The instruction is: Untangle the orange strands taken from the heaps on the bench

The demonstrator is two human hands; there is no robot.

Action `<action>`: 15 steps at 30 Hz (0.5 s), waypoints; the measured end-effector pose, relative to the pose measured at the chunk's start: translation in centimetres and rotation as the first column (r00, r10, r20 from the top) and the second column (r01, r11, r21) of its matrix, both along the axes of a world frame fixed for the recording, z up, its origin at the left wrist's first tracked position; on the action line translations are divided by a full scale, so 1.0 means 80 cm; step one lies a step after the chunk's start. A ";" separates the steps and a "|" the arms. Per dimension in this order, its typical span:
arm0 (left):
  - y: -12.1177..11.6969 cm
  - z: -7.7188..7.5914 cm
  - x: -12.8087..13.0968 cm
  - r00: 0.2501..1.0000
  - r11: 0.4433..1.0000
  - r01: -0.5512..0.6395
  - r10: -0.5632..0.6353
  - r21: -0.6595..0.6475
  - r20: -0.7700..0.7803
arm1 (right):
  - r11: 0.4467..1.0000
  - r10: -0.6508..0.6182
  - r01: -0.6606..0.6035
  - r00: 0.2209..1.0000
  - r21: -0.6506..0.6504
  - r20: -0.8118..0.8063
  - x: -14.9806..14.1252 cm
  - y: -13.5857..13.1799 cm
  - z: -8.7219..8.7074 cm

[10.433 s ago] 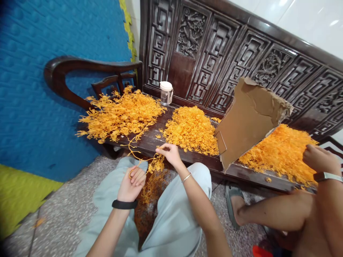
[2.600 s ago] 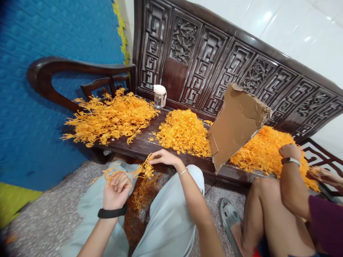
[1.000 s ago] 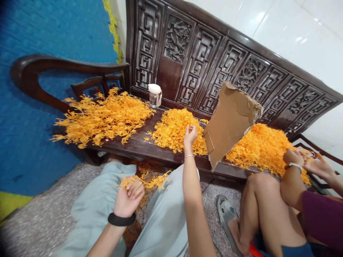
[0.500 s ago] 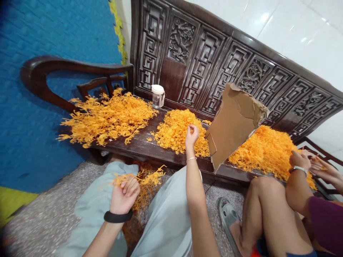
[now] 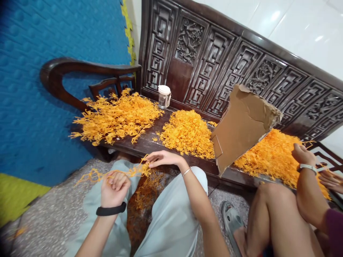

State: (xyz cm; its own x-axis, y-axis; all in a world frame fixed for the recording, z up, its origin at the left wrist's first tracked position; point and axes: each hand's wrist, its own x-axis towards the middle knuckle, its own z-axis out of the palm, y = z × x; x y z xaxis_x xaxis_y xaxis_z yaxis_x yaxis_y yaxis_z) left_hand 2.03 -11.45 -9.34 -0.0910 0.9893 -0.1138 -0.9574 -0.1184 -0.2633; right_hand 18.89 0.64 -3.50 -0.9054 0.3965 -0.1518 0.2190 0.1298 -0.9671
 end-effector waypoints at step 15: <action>-0.005 0.015 0.033 0.981 0.977 0.181 -0.187 -0.111 -0.045 | 0.170 -0.478 0.296 0.859 0.940 -0.184 -0.010 0.012 -0.014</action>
